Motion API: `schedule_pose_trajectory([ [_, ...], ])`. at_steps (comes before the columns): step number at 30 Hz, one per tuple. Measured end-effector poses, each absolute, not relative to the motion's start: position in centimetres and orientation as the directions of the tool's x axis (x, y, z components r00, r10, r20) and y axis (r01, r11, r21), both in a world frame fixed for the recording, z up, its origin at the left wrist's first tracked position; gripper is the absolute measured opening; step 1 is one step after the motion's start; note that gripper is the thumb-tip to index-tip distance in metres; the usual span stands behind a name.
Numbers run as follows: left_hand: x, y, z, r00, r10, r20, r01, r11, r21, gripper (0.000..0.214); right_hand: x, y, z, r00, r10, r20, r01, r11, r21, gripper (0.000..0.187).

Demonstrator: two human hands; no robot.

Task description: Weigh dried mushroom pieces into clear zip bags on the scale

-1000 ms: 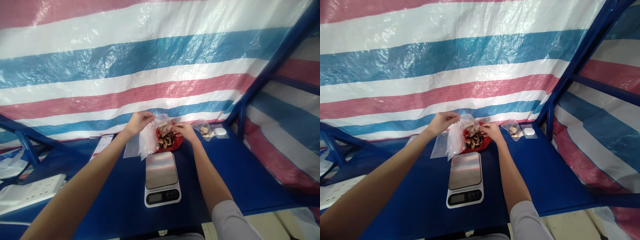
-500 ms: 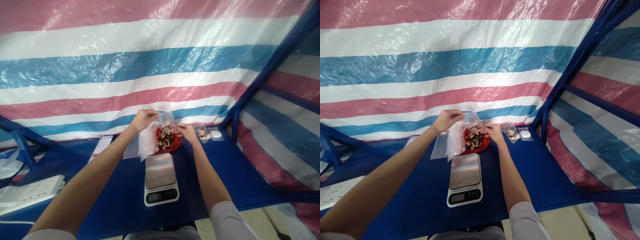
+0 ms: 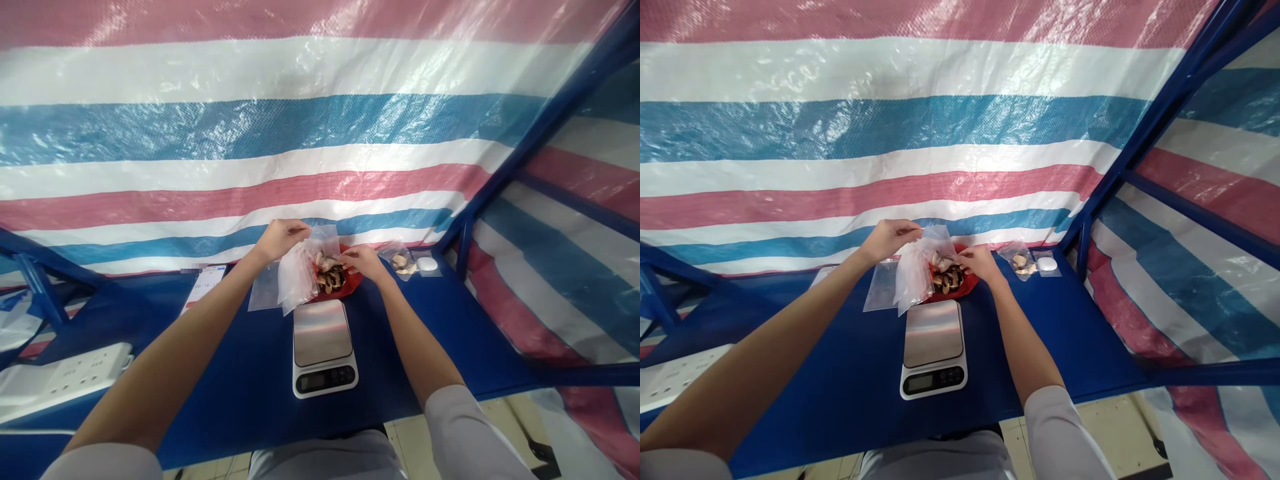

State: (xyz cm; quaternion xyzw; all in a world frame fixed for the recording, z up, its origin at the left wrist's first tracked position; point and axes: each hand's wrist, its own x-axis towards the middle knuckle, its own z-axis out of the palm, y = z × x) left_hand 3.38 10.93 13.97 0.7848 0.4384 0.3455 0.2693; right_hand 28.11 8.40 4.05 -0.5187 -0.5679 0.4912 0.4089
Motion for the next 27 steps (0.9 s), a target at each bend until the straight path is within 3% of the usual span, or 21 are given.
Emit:
schedule_pose_trajectory([
  [11,2.7,10.6,14.8,0.37,0.875,0.311,0.514,-0.472,0.716,0.041,28.1,8.2,4.6,-0.067,0.992,-0.103,-0.087,-0.108,-0.99,0.034],
  [23,2.2,9.4,15.7,0.279,0.882,0.379,0.492,-0.471,0.733,0.036,26.2,8.6,6.2,0.023,1.0,-0.019,-0.213,-0.014,-0.977,0.036],
  [27,1.3,8.8,16.0,0.29,0.9,0.326,0.474,-0.431,0.768,0.043,26.0,8.5,7.8,0.025,1.0,0.012,-0.215,0.017,-0.976,0.035],
])
